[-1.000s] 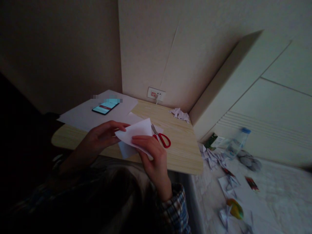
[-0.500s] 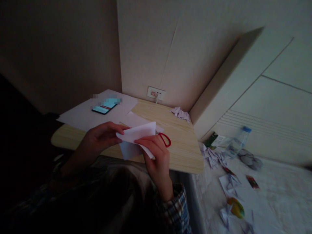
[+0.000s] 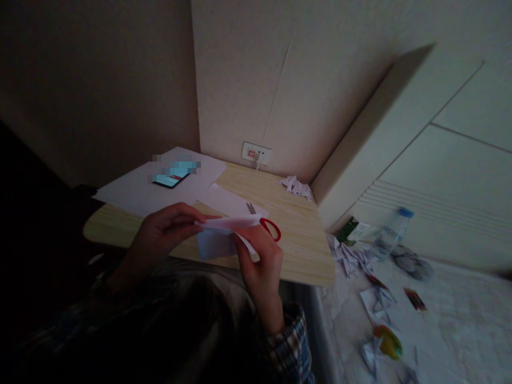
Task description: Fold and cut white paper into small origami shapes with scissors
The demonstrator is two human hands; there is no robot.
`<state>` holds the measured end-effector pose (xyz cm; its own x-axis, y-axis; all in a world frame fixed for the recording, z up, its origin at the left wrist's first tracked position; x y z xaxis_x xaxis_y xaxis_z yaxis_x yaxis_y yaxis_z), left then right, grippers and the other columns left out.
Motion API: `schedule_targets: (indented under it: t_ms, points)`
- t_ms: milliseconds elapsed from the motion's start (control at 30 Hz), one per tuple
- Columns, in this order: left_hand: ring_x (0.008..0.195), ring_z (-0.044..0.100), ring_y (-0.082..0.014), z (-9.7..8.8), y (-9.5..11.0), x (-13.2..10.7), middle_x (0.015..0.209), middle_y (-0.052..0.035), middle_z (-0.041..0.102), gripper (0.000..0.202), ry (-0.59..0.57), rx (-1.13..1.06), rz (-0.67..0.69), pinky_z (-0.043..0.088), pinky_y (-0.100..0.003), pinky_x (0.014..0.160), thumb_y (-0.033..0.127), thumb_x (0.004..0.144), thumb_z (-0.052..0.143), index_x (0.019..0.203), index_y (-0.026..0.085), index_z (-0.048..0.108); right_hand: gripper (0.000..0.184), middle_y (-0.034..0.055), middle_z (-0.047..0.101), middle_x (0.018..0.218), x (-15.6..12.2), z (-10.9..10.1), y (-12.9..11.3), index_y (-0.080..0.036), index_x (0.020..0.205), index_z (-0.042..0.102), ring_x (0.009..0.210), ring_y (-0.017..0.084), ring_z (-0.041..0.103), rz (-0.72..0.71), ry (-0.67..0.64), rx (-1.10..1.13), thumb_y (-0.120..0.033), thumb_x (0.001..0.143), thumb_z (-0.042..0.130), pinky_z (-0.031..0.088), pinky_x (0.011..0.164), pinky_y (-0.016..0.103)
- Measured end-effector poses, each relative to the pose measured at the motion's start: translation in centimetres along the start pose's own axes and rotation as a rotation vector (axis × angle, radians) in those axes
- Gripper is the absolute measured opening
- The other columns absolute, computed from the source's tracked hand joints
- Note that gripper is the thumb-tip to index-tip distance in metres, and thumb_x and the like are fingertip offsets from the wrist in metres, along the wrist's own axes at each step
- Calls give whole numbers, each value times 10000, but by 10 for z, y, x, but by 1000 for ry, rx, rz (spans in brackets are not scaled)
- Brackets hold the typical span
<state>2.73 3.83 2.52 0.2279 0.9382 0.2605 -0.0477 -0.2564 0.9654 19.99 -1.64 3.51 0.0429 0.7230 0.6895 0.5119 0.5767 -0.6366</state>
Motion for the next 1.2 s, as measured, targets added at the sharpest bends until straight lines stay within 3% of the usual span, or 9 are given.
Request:
schedule_targets:
  t_ms: [133, 300, 533, 767, 967, 1200]
  points:
    - [911, 700, -223, -2, 1, 0, 849, -43, 751, 136, 26, 23, 46, 553, -295, 814, 283, 721, 734, 762, 201, 635, 195, 10, 740, 866, 1, 0, -1, -269, 923, 721, 840, 187, 664, -11, -12, 8, -143, 849, 590, 516, 779, 333]
    - [813, 707, -182, -5, 3, -2, 774, -7, 731, 110, 81, 102, 105, 559, -244, 745, 224, 722, 721, 732, 201, 615, 196, 19, 741, 872, 1, 1, -2, -264, 919, 722, 847, 199, 668, -11, -28, 0, -155, 864, 569, 520, 798, 354]
    - [782, 712, -181, -5, 1, -2, 780, -3, 743, 124, 119, 117, 72, 565, -245, 729, 210, 722, 711, 697, 207, 590, 185, 21, 740, 869, 1, 2, -3, -267, 930, 713, 836, 200, 665, -54, -32, -34, -163, 863, 576, 518, 817, 370]
    - [801, 716, -206, -9, -3, -1, 759, -14, 746, 148, 170, 79, 43, 569, -273, 726, 229, 708, 721, 683, 206, 577, 131, 21, 728, 797, 2, 0, -2, -229, 795, 693, 750, 188, 650, 4, 13, -43, -184, 858, 588, 512, 790, 369]
    - [708, 710, -172, -10, 0, -1, 698, 10, 733, 167, 203, 52, 30, 555, -243, 677, 191, 698, 731, 700, 202, 565, 104, 28, 720, 814, 3, 1, 0, -209, 811, 695, 758, 184, 640, 82, 14, -13, -203, 856, 601, 505, 701, 323]
    - [775, 718, -196, -10, -1, -2, 755, -15, 744, 221, 201, 44, 18, 554, -256, 697, 295, 686, 772, 766, 198, 590, 118, 35, 713, 853, 3, 2, 5, -210, 811, 710, 810, 199, 641, 146, -6, 27, -238, 854, 604, 502, 757, 345]
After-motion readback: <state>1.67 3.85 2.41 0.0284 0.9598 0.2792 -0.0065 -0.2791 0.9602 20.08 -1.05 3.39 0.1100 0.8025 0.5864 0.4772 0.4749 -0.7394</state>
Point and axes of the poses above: each hand's wrist, its own x-axis towards the middle knuckle, its own z-axis out of the palm, y = z × x, the point moved 6 cm from there along x, towards the middle knuckle
